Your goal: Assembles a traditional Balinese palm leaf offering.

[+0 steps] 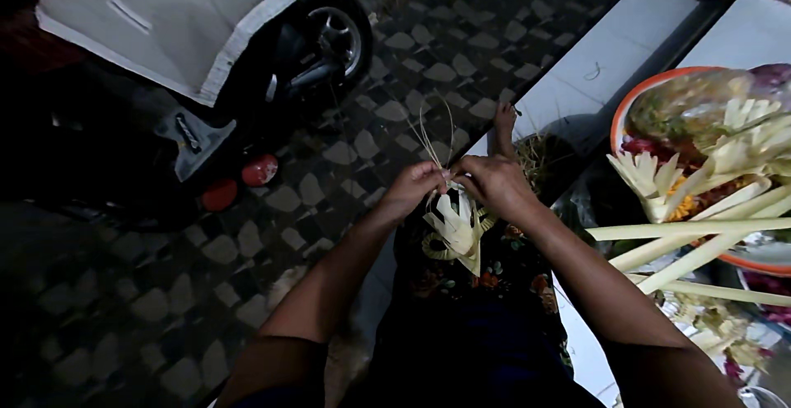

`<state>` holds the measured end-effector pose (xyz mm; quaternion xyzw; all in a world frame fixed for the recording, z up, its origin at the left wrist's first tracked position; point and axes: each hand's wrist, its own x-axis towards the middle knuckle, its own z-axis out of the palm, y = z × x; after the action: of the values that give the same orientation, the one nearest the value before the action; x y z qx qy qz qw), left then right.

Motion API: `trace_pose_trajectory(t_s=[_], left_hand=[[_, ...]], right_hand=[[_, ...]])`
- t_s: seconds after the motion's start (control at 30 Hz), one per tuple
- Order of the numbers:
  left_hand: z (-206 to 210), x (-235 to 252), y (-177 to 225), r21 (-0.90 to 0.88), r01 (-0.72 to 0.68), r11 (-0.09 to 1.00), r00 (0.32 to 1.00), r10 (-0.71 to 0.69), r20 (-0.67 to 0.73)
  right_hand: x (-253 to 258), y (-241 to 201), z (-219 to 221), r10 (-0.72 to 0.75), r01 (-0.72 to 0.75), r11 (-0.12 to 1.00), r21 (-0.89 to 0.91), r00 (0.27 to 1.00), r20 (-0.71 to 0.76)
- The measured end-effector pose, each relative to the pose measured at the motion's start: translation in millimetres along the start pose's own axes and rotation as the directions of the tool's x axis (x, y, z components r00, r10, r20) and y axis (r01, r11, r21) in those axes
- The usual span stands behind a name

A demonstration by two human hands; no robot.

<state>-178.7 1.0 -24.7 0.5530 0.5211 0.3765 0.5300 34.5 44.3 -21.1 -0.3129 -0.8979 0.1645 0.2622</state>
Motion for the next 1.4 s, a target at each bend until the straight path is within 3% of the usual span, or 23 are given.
trace_pose_trajectory(t_s=[0.2, 0.37, 0.8, 1.13, 1.27, 1.4], left_hand=[[-1.7, -0.1, -4.6, -0.092, 0.010, 0.996, 1.000, -0.008, 0.024], [-3.2, -5.6, 7.2, -0.114, 0.104, 0.988, 0.994, -0.106, -0.014], [-7.3, -15.8, 8.0, -0.131, 0.114, 0.985, 0.993, -0.118, -0.018], [-3.9, -18.1, 12.8, -0.087, 0.143, 0.986, 0.989, -0.146, -0.026], [-1.2, -18.9, 7.7, -0.066, 0.092, 0.994, 0.993, -0.096, -0.062], [-2.5, -20.2, 6.7, -0.086, 0.015, 0.996, 0.998, -0.021, -0.065]], right_hand=[[-2.3, -9.4, 4.3, -0.003, -0.014, 0.989, -0.146, 0.993, -0.116], [-8.0, -31.5, 6.1, 0.069, -0.082, 0.993, -0.081, 0.985, -0.159], [-25.4, -40.5, 17.4, -0.225, 0.160, 0.933, -0.321, 0.959, -0.175], [-28.2, -39.9, 17.6, -0.262, 0.217, 0.920, -0.327, 0.960, -0.101], [-23.4, -32.6, 18.5, -0.136, 0.112, 0.977, -0.183, 0.982, -0.128], [-18.9, -13.4, 12.2, 0.135, -0.113, 0.961, 0.252, 0.988, -0.072]])
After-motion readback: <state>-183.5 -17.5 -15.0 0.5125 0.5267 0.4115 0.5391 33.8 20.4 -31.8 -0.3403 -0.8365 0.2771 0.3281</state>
